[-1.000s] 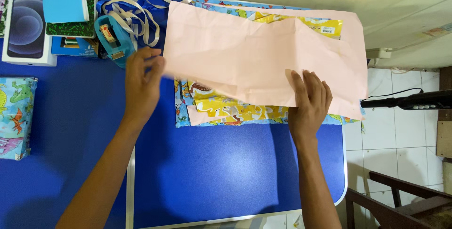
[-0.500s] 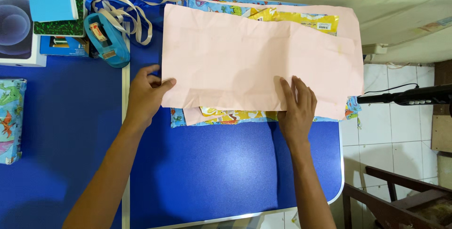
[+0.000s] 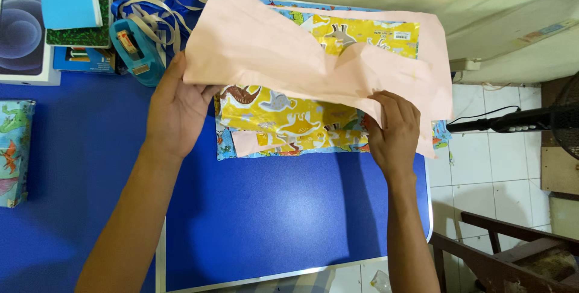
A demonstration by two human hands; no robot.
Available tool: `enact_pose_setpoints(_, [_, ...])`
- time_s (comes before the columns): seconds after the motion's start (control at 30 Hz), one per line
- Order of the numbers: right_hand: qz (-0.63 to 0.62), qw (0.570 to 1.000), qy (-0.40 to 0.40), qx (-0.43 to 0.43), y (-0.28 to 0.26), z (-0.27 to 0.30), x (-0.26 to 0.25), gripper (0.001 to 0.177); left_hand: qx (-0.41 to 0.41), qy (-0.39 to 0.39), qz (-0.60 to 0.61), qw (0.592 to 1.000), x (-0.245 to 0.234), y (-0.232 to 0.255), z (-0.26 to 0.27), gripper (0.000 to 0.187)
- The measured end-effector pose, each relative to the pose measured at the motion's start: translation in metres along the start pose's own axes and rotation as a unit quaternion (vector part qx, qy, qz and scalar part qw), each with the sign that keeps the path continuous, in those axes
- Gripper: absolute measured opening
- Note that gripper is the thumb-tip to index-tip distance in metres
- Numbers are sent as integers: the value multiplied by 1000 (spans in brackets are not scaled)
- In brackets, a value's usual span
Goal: The person wraps a small rectangular box with dinosaur-patterned wrapping paper, folding the edges and securing them with clear tape. They then place the wrapped gift on the table and begin preparing to wrap a second item by laying out a sheet of white tissue paper.
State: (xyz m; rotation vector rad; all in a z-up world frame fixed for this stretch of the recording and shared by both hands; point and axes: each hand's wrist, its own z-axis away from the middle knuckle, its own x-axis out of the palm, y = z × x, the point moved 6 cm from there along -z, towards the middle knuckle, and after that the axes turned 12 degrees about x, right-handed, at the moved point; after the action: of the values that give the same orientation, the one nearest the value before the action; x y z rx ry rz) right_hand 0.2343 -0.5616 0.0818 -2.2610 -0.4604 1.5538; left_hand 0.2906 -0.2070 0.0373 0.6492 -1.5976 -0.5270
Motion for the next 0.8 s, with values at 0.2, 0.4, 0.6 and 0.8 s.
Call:
enact_pose_setpoints(0.2, [-2,999,-1,53,5,-1,-10,35,208,-83,-478,849,-10,-1,10,37])
enact_pose_setpoints(0.4, [-69,991,-2,118,6,-4,-13,21,188,-147,-520,820,-20,-27,14,29])
enact_pose_setpoints(0.6, [-36,996,-9,87,-3,1,-11,25,79,-147,-391,905,-21,-37,19,59])
enact_pose_setpoints(0.8, [35,998,41,35,-2,2,-4,36,-6,-66,-439,896,-46,-27,24,49])
